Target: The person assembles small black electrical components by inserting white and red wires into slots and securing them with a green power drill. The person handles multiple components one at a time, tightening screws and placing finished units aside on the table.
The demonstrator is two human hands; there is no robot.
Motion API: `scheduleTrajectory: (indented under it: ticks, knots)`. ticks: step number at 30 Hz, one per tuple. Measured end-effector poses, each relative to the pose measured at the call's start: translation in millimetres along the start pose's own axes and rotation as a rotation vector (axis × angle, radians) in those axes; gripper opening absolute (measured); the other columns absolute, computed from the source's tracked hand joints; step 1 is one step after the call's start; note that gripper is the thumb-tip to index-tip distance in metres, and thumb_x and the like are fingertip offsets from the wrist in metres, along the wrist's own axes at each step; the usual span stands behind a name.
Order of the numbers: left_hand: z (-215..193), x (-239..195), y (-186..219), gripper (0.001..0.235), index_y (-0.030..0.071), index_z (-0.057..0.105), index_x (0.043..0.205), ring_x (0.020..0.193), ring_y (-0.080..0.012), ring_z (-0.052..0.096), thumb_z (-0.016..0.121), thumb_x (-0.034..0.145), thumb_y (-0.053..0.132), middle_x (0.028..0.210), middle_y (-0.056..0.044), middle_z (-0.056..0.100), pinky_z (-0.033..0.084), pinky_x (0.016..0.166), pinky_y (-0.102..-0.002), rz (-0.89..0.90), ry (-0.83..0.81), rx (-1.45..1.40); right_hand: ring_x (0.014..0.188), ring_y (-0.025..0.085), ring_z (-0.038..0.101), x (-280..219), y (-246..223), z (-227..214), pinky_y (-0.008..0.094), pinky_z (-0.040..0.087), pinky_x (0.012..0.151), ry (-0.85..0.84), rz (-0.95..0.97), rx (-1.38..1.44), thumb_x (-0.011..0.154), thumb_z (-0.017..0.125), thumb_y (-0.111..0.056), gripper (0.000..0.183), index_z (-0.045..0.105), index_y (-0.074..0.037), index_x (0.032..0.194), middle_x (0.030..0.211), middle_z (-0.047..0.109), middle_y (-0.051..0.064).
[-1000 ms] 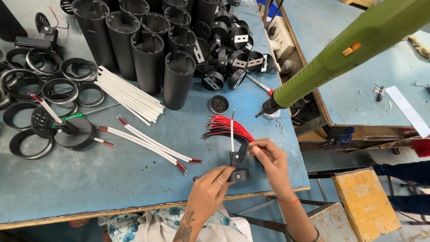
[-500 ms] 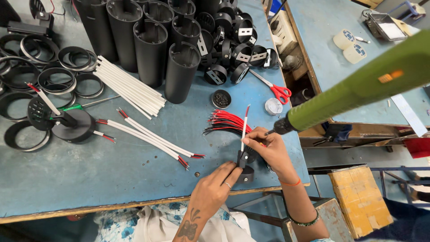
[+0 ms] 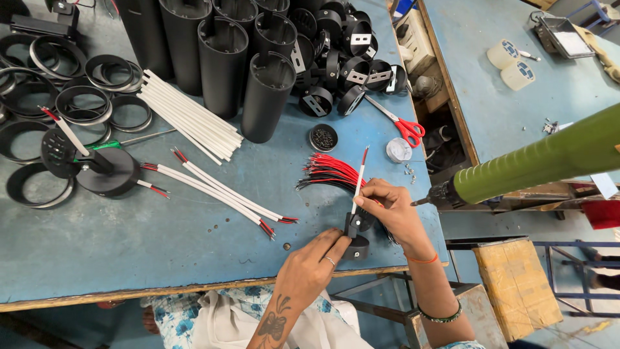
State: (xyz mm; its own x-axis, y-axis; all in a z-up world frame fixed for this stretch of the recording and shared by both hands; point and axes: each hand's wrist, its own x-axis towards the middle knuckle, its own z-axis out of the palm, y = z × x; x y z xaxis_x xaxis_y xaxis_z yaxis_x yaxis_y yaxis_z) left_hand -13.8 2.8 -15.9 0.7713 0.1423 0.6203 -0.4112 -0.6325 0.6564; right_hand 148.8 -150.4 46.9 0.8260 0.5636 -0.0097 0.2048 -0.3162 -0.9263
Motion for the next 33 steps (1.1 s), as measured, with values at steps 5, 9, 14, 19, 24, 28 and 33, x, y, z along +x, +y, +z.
scheduleTrajectory:
  ticks: [5,9,14,19,24,28,33]
  knots:
    - [1.0,0.3,0.0,0.036,0.004,0.068,0.118,0.103,-0.0306,0.073,0.069,0.082,-0.001,0.120,-0.014,0.069,0.061,0.074,-0.038,0.009,0.010,0.018,0.081,0.011,0.052,0.4,1.5,-0.9,0.026,0.041,0.071,-0.019,-0.019,0.005,0.087,0.076,-0.007,0.015,0.072,0.008,0.087,0.087,0.063,0.003]
    - [2.5,-0.7,0.1,0.036,0.003,0.068,0.118,0.102,-0.0302,0.073,0.070,0.083,-0.001,0.120,-0.014,0.069,0.061,0.073,-0.038,-0.007,0.001,0.019,0.082,0.012,0.052,0.8,3.3,-2.7,0.027,0.041,0.072,-0.038,-0.048,-0.015,0.088,0.076,-0.006,0.015,0.071,0.008,0.086,0.087,0.063,0.004]
    - [3.8,-1.5,-0.7,0.035,0.004,0.068,0.119,0.102,-0.0297,0.073,0.069,0.084,-0.001,0.119,-0.014,0.069,0.061,0.074,-0.037,-0.004,0.013,0.026,0.084,0.012,0.053,2.6,4.8,-3.4,0.028,0.042,0.073,-0.066,-0.073,-0.037,0.088,0.076,-0.006,0.013,0.073,0.007,0.088,0.086,0.065,0.005]
    - [5.1,-1.4,-0.2,0.033,0.003,0.067,0.118,0.100,-0.0297,0.073,0.070,0.085,0.000,0.118,-0.014,0.069,0.061,0.073,-0.038,0.002,0.035,0.034,0.082,0.010,0.054,3.0,4.9,-1.9,0.026,0.043,0.071,-0.077,-0.026,0.013,0.087,0.076,-0.006,0.014,0.074,0.007,0.090,0.089,0.065,0.003]
    - [5.8,-1.2,0.0,0.035,0.003,0.067,0.118,0.099,-0.0303,0.074,0.072,0.084,0.000,0.118,-0.014,0.070,0.061,0.073,-0.038,-0.006,0.056,0.017,0.081,0.009,0.054,3.1,6.8,-1.1,0.024,0.043,0.070,-0.058,0.003,0.036,0.088,0.076,-0.006,0.015,0.073,0.009,0.089,0.089,0.066,0.003]
    - [6.5,-1.0,-1.9,0.037,0.004,0.067,0.118,0.099,-0.0318,0.073,0.073,0.082,0.000,0.119,-0.014,0.071,0.061,0.073,-0.040,-0.048,0.021,-0.019,0.080,0.010,0.053,2.1,12.2,-2.1,0.026,0.043,0.071,-0.057,0.012,0.066,0.091,0.074,-0.008,0.016,0.072,0.008,0.088,0.089,0.064,0.003]
    - [2.1,1.4,-3.5,0.039,0.003,0.066,0.121,0.097,-0.0351,0.073,0.072,0.082,-0.001,0.116,-0.015,0.072,0.061,0.077,-0.042,-0.085,0.052,-0.125,0.098,0.014,0.063,-7.7,15.6,8.0,0.028,0.050,0.089,-0.053,-0.026,0.196,0.104,0.062,-0.024,0.034,0.074,0.007,0.111,0.105,0.070,0.007]
